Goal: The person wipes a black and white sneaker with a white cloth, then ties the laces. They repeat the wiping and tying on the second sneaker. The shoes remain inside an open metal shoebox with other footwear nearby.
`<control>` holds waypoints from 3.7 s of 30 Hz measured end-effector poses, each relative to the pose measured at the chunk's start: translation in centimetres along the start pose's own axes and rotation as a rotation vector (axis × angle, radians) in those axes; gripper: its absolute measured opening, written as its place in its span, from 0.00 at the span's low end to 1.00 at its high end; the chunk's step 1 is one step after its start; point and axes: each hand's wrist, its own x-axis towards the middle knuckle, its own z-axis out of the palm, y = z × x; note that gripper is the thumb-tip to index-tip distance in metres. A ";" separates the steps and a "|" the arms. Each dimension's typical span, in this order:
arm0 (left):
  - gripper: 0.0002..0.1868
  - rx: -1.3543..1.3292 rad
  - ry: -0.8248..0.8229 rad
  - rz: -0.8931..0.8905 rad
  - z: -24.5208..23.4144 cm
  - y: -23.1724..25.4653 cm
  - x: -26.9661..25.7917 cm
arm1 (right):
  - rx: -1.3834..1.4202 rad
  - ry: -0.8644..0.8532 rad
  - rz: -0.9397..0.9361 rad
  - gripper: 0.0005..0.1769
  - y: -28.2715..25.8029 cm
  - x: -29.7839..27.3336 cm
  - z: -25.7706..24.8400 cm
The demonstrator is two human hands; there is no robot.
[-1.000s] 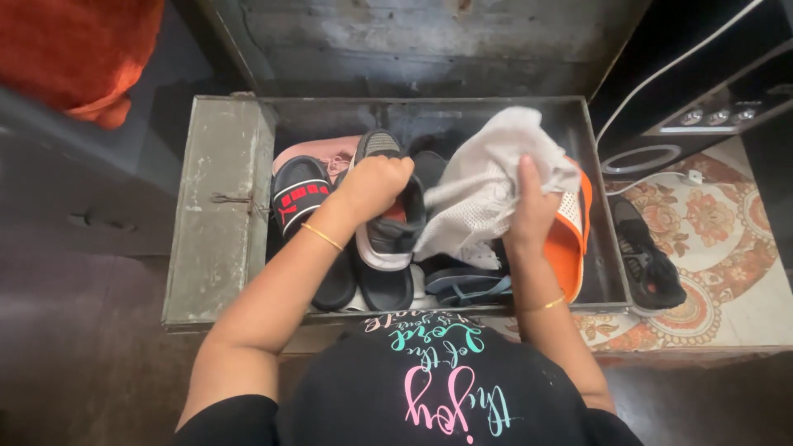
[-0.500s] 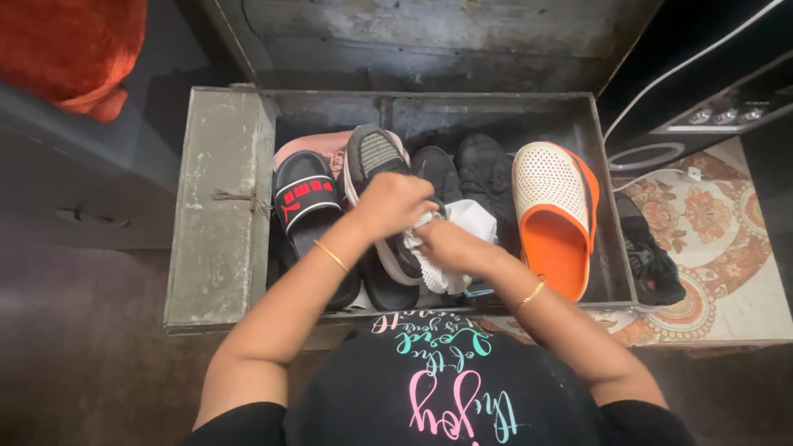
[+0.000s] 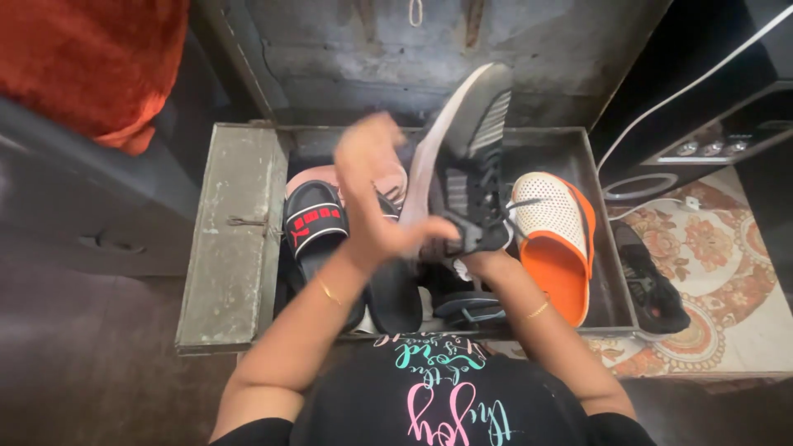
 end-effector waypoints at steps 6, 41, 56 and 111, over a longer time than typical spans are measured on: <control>0.58 -0.799 -0.299 -0.631 3.5 -8.5 -5.1 | 0.209 0.115 0.098 0.22 -2.1 0.8 -2.8; 0.53 -1.098 -0.094 -0.784 -0.2 -10.2 -4.8 | -0.184 -0.241 0.352 0.33 -21.2 8.9 -9.1; 0.43 -1.106 0.039 -1.062 1.7 -10.5 -6.9 | 0.617 0.237 0.252 0.19 -14.1 12.5 -7.6; 0.52 -1.704 0.096 -0.940 1.6 -8.3 -6.4 | -0.460 0.050 0.076 0.32 -17.7 3.9 -18.8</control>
